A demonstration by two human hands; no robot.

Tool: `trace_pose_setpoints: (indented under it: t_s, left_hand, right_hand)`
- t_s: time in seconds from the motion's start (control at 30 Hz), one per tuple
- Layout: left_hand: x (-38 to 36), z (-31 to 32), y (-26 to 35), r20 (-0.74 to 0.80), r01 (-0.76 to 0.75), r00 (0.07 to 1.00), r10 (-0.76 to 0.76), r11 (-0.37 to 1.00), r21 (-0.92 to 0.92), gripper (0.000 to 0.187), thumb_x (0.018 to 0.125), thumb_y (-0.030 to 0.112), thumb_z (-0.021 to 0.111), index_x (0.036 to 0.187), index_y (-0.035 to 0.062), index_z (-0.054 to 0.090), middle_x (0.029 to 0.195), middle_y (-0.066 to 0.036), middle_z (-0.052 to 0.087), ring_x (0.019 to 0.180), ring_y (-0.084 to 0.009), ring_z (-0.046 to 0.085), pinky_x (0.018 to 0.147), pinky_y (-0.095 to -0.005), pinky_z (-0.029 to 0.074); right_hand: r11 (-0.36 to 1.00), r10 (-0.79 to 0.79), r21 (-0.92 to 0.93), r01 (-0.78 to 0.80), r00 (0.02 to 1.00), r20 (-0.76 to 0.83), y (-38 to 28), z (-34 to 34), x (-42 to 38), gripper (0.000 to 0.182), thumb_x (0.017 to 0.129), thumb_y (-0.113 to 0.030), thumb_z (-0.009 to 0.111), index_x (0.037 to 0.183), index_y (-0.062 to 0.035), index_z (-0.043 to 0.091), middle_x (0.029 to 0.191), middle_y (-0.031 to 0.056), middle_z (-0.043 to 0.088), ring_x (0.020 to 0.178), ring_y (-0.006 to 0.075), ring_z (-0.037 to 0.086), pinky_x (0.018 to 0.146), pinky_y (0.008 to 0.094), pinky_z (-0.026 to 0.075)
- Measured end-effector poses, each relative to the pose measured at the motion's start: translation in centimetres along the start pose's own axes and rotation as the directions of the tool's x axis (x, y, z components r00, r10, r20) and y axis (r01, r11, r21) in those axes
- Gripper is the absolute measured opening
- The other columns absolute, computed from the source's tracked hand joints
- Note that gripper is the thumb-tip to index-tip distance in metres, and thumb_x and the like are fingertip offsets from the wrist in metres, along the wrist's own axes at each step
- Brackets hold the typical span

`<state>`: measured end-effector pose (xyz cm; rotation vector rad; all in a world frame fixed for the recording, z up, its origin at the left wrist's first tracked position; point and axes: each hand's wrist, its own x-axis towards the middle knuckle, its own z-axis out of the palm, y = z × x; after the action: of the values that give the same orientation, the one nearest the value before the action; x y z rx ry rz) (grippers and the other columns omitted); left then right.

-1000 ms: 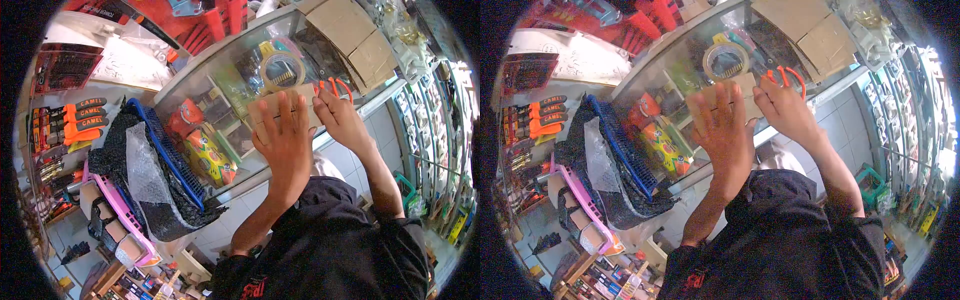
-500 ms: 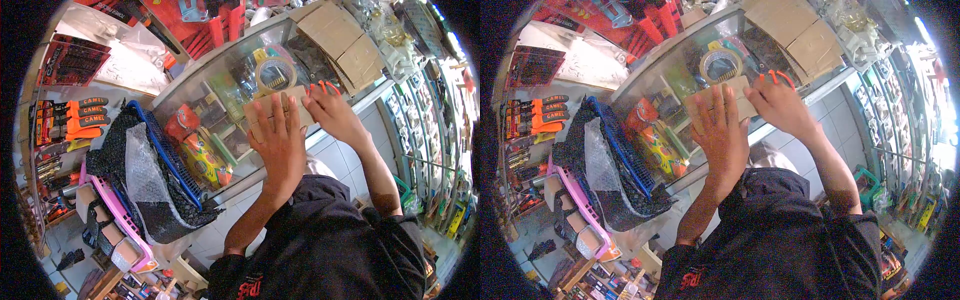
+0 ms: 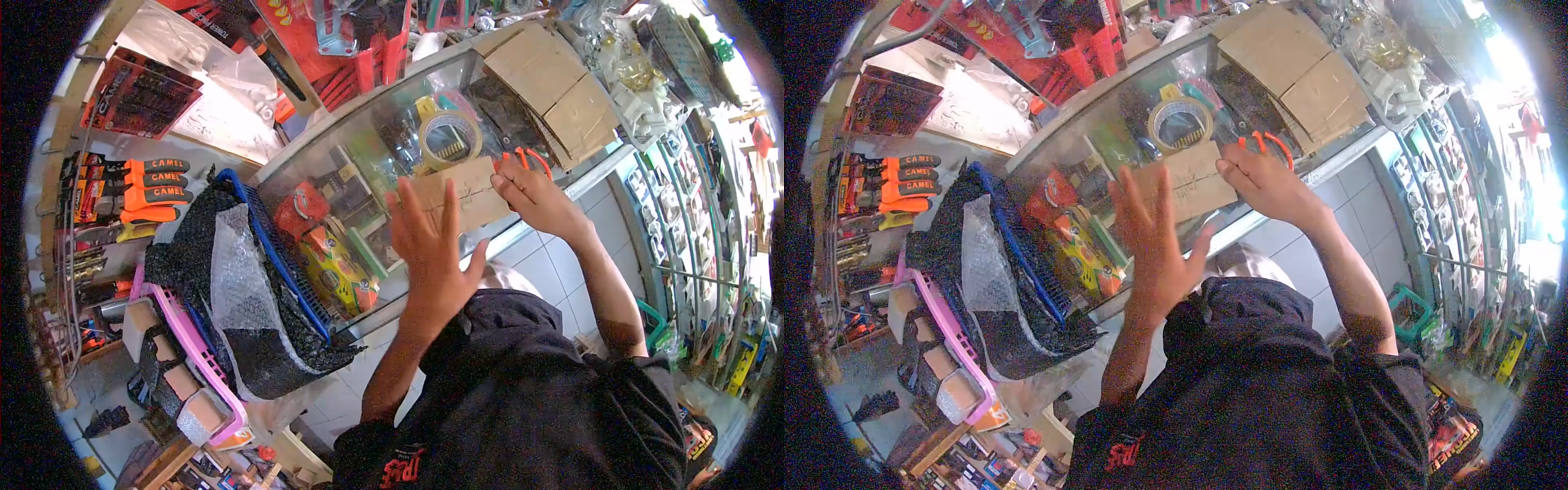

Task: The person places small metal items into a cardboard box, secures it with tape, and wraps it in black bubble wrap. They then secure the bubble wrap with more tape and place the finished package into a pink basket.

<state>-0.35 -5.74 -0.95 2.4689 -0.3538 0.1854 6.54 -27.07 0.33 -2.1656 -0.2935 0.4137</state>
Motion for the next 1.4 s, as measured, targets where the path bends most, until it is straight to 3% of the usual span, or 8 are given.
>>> trace_pose_setpoints:
  t_s: [0.17,0.4,0.53,0.6,0.7,1.0,1.13,1.4]
  left_hand:
    - [-0.8,-2.1,-4.8,0.107,0.001,0.994,0.015,0.989,-0.148,0.100,0.083,0.037,0.081,0.163,0.0142,0.025,0.168,-0.029,0.001,0.155,-0.0494,0.010,0.123,-0.0583,0.017]
    - [-4.2,-3.5,-5.2,-0.078,0.199,0.970,-0.231,0.936,-0.290,0.086,0.079,0.017,0.084,0.153,0.0106,0.041,0.145,-0.024,0.036,0.141,-0.0445,0.035,0.115,-0.0558,0.033]
    - [-6.5,-1.9,-5.7,-0.386,0.359,0.835,-0.393,0.920,-0.159,0.089,0.082,0.027,0.085,0.152,0.0030,0.034,0.145,-0.028,0.029,0.136,-0.0445,0.034,0.114,-0.0549,0.032]
    - [-6.4,-0.5,-5.3,-0.524,0.486,0.687,-0.504,0.854,-0.184,0.096,0.084,0.034,0.085,0.153,-0.0004,0.028,0.146,-0.031,0.023,0.133,-0.0460,0.031,0.113,-0.0560,0.031]
    - [-6.0,0.8,-3.5,-0.457,0.475,0.710,-0.536,0.843,-0.251,0.104,0.085,0.040,0.084,0.155,-0.0028,0.021,0.147,-0.036,0.014,0.132,-0.0486,0.026,0.112,-0.0595,0.028]
    - [-7.2,2.1,-1.4,-0.367,0.354,0.852,-0.374,0.927,-0.123,0.101,0.087,0.036,0.082,0.154,-0.0049,0.018,0.150,-0.034,0.020,0.142,-0.0491,0.019,0.117,-0.0618,0.018]
    - [-7.7,0.1,-0.6,-0.436,0.156,0.886,-0.162,0.987,-0.050,0.088,0.086,0.023,0.081,0.148,-0.0036,0.025,0.150,-0.033,0.014,0.135,-0.0448,0.025,0.109,-0.0576,0.032]
    - [-6.9,0.3,0.7,-0.404,0.000,0.910,-0.090,0.976,-0.216,0.076,0.088,0.019,0.077,0.146,-0.0007,0.032,0.154,-0.030,0.019,0.140,-0.0439,0.028,0.116,-0.0570,0.024]
  right_hand:
    - [0.986,-0.139,-0.080,0.146,0.987,0.086,0.0,-0.2,0.6,0.034,0.109,-0.034,0.049,0.097,-0.0017,0.053,0.079,0.0196,0.057,0.076,0.0381,0.062,0.070,0.0472,0.046]
    - [0.980,-0.173,-0.084,0.178,0.983,0.063,-3.7,0.1,1.7,0.026,0.102,-0.030,0.062,0.097,-0.0047,0.060,0.069,0.0145,0.060,0.066,0.0362,0.063,0.062,0.0443,0.047]
    - [0.952,-0.290,-0.138,0.274,0.950,-0.118,-3.4,-0.9,2.8,0.012,0.097,-0.008,0.063,0.106,-0.0005,0.063,0.090,0.0112,0.064,0.086,0.0242,0.065,0.079,0.0354,0.051]
    - [0.956,-0.280,-0.160,0.247,0.929,-0.241,-2.6,-1.0,3.6,0.019,0.093,-0.009,0.062,0.111,-0.0026,0.063,0.101,0.0165,0.066,0.095,0.0333,0.066,0.083,0.0409,0.051]
    - [0.963,-0.242,-0.185,0.197,0.934,-0.264,-1.7,-2.5,4.3,0.028,0.089,-0.008,0.063,0.116,-0.0031,0.063,0.112,0.0192,0.065,0.108,0.0377,0.063,0.095,0.0444,0.049]
    - [0.804,-0.428,-0.506,0.313,0.895,-0.128,0.2,1.5,4.2,0.056,0.078,-0.019,0.082,0.131,-0.0118,0.065,0.139,0.0142,0.051,0.122,0.0368,0.052,0.102,0.0481,0.047]
    - [0.802,-0.412,-0.538,0.259,0.892,-0.185,0.3,2.0,4.4,0.055,0.076,-0.012,0.081,0.129,-0.0128,0.066,0.137,0.0112,0.053,0.119,0.0340,0.053,0.100,0.0472,0.047]
    - [0.667,-0.465,-0.630,0.398,0.883,0.066,1.5,-2.5,7.5,0.041,0.072,-0.004,0.077,0.112,-0.0125,0.071,0.122,0.0030,0.064,0.118,0.0269,0.054,0.097,0.0410,0.044]
